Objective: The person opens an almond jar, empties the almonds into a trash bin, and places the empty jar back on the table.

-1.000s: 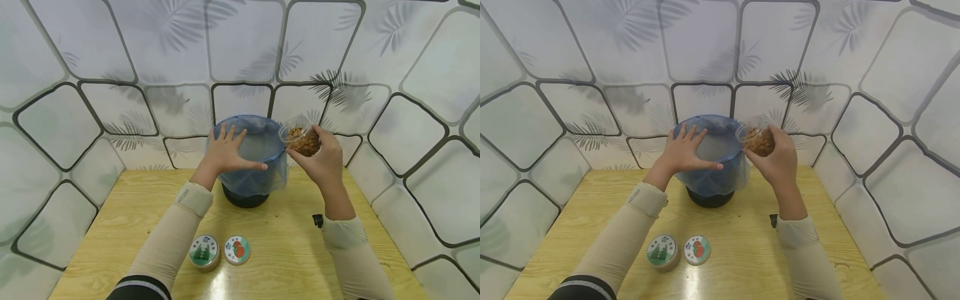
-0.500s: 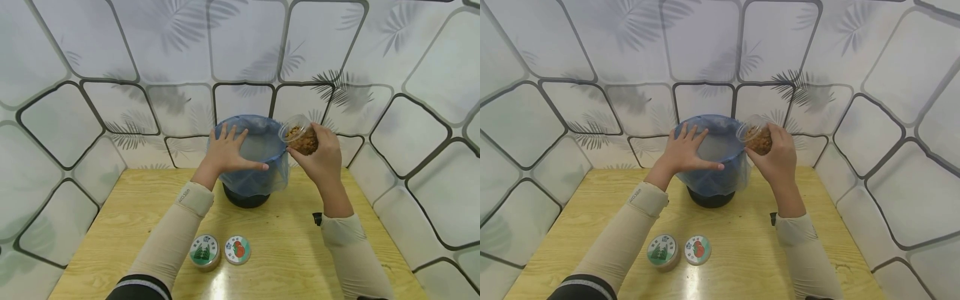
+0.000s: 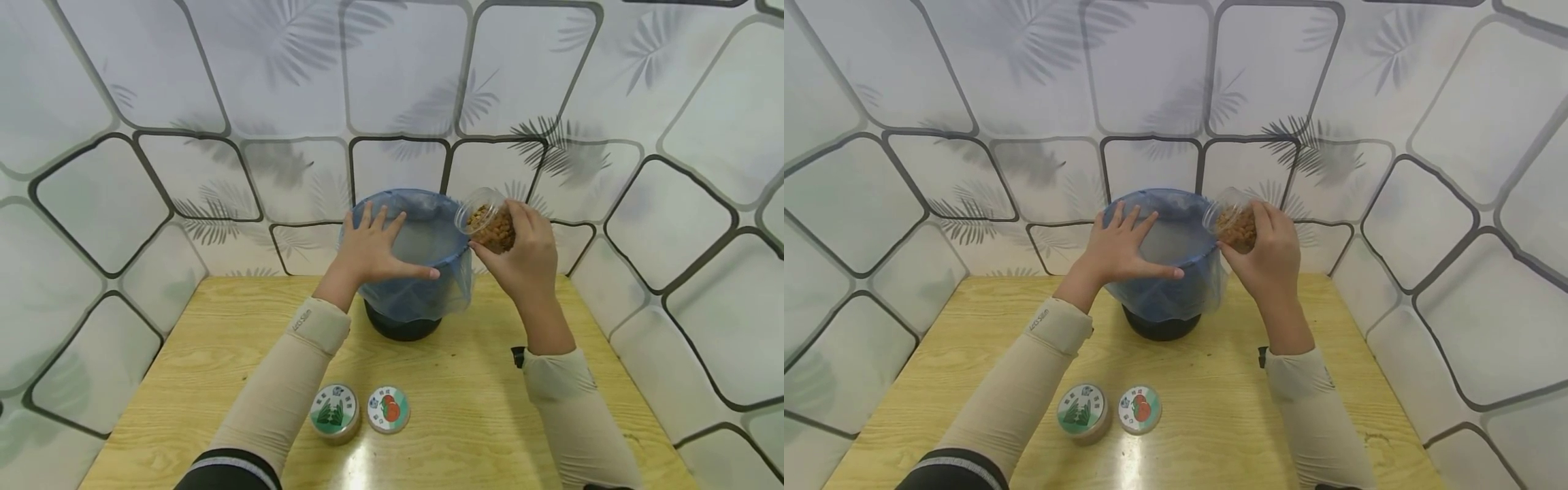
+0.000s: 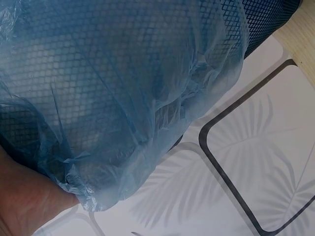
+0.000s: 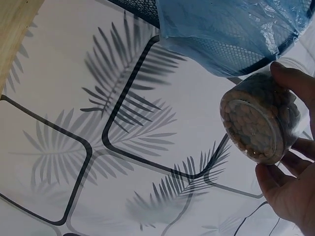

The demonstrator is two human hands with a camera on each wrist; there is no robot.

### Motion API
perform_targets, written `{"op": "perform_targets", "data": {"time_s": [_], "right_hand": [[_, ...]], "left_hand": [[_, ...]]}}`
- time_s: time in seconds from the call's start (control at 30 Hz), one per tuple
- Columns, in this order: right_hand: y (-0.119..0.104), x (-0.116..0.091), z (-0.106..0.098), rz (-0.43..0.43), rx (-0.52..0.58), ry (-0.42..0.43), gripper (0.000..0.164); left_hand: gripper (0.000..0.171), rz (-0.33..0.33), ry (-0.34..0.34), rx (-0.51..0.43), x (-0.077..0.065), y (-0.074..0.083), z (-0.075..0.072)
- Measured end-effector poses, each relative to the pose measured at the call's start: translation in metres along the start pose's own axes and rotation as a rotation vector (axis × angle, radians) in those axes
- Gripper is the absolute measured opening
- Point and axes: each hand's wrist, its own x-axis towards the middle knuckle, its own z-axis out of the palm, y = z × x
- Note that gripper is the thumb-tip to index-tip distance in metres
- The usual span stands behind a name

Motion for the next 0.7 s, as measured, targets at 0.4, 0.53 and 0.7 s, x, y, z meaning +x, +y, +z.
{"op": "perform_targets", "data": {"time_s": [0.4,0.53,0.7], "right_hand": [[-0.0010,0.0038,0.0012,-0.048,-0.028,0.006,0.086],[-0.0031,0.0051,0.0009,-0.064,-0.027,0.006,0.086],[-0.0034,0.0055,0.0020,-0.083,-0.032,0.011,0.085]], "left_hand": [[0.133,0.001,-0.003,-0.012,0.0004,0.0002,0.0006],[0.133,-0.001,0.004,-0.003,0.0010,-0.0004,0.0008],[0.133,0.000,0.008,0.005,0.0010,-0.0008,0.0019]]}}
